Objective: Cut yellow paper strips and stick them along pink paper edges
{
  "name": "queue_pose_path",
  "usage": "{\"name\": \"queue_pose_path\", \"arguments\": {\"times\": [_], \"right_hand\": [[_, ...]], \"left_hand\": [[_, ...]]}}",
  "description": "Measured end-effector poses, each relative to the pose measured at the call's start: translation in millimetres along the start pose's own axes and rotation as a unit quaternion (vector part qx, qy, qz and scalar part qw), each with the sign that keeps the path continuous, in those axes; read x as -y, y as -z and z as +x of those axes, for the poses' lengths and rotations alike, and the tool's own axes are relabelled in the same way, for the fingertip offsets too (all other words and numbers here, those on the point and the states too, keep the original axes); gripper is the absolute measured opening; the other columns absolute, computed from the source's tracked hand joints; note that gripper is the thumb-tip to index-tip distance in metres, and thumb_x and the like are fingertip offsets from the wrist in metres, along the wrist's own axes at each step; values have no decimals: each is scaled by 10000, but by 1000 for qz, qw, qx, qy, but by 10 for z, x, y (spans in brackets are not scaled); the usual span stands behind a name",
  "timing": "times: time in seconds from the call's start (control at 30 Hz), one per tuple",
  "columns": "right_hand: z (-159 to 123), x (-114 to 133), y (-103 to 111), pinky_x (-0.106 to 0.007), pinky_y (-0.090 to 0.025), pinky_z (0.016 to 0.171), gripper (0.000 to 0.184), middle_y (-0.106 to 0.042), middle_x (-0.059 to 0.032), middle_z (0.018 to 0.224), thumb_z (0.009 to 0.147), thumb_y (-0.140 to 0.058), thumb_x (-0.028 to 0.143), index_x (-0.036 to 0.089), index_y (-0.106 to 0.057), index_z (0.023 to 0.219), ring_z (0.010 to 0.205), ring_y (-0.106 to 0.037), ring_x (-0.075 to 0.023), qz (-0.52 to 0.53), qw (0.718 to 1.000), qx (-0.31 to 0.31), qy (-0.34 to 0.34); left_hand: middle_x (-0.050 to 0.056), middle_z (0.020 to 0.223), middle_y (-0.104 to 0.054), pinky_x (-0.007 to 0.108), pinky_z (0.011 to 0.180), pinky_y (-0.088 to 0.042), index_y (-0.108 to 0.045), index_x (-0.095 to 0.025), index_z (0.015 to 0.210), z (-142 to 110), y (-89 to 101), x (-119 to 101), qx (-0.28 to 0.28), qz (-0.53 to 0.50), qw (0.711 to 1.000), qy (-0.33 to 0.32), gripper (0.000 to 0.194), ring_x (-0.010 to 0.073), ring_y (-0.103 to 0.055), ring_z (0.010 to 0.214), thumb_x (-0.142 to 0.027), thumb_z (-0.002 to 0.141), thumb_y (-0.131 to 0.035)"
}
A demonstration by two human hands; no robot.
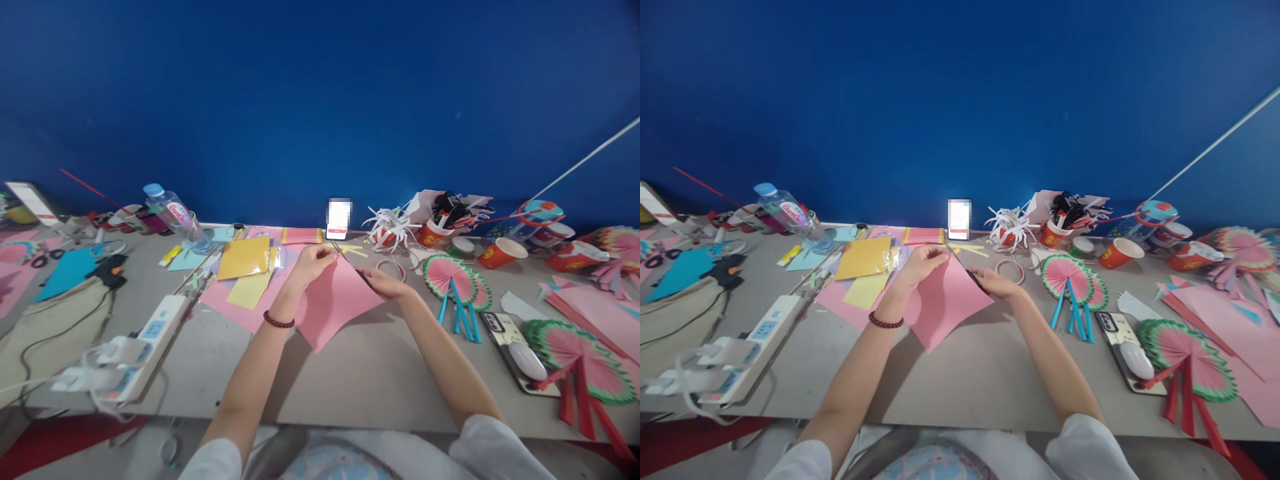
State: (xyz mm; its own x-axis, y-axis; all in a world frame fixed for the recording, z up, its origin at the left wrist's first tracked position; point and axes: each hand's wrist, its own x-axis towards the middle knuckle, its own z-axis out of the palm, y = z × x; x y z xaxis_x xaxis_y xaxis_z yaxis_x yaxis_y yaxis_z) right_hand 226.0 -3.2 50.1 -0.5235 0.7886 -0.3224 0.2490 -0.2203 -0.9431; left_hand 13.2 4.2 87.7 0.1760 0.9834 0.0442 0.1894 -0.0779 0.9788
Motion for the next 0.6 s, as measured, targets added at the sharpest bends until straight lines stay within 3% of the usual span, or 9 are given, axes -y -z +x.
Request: {"name": "queue_pose_path", "arguments": {"times": [0.27,0.4,0.6], "right_hand": [[-19,40,-18,-276,-486,698,509,-707,-37,966,702,-697,561,205,-650,1062,795,-643,-175,40,999,6,-8],[-2,18,-12,-250,-464,613,498,-703,-29,858,695,-681,588,191,-644,993,704,-623,-154,17,1000,-15,-13],[55,-17,18,-185,-240,392,407,-534,60,534,735,-639,575,181,-575,812,404,-400,-53,-10,999,-52,3]], "left_hand": [[26,718,-636,251,606,-413,-647,-159,715,-8,6,-3,8,-2,1000,2,168,122,-540,646,-326,716,-630],[31,713,-632,249,595,-407,-648,-152,713,-12,10,-5,7,2,1000,-1,185,120,-535,639,-335,722,-626],[5,658,-596,242,565,-387,-628,-154,720,32,22,76,1,-1,1000,-7,215,105,-498,585,-368,722,-641]]}}
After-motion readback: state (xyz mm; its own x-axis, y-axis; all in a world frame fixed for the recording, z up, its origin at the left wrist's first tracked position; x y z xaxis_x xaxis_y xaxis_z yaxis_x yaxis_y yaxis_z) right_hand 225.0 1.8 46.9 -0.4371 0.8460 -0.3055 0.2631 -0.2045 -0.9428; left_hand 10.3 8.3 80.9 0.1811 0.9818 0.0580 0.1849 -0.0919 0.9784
